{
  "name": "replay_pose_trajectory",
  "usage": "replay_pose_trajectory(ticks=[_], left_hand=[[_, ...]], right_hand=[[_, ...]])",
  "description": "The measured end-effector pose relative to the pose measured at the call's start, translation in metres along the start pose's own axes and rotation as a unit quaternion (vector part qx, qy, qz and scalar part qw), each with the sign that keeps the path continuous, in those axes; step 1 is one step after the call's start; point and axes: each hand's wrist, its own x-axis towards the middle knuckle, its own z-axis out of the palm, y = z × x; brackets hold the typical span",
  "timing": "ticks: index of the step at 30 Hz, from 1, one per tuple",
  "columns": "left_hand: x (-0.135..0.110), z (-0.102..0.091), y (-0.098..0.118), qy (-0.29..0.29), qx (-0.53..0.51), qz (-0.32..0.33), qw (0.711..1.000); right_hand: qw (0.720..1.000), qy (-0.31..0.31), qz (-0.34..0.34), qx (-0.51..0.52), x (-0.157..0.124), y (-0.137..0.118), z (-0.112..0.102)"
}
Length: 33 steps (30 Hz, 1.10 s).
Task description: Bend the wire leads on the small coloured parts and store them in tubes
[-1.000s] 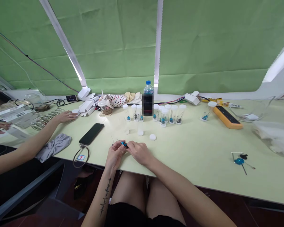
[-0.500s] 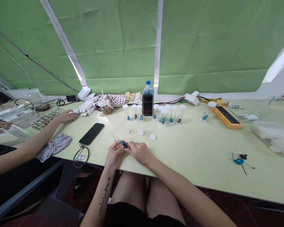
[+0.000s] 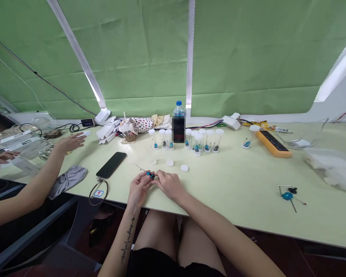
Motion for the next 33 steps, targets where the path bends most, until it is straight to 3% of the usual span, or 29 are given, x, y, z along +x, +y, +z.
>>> replay_pose_trajectory(ticks=[12, 22, 27, 33], left_hand=[[-0.0046, 0.0033, -0.0019, -0.002, 0.019, 0.017, 1.000], [-0.0072, 0.0013, 0.0010, -0.013, 0.015, 0.010, 1.000], [-0.0078, 0.0040, 0.0031, 0.021, 0.004, 0.022, 1.000], [-0.0077, 0.0072, 0.0073, 0.027, 0.021, 0.007, 0.999]], right_hand=[[0.998, -0.041, 0.020, -0.036, 0.0001, 0.0002, 0.0016], [0.998, -0.032, 0.027, 0.042, -0.0032, -0.0044, 0.0009], [0.994, -0.035, 0.068, 0.075, -0.0004, -0.0043, -0.0007], [0.996, -0.042, 0.037, 0.071, 0.0017, -0.0051, 0.0006]])
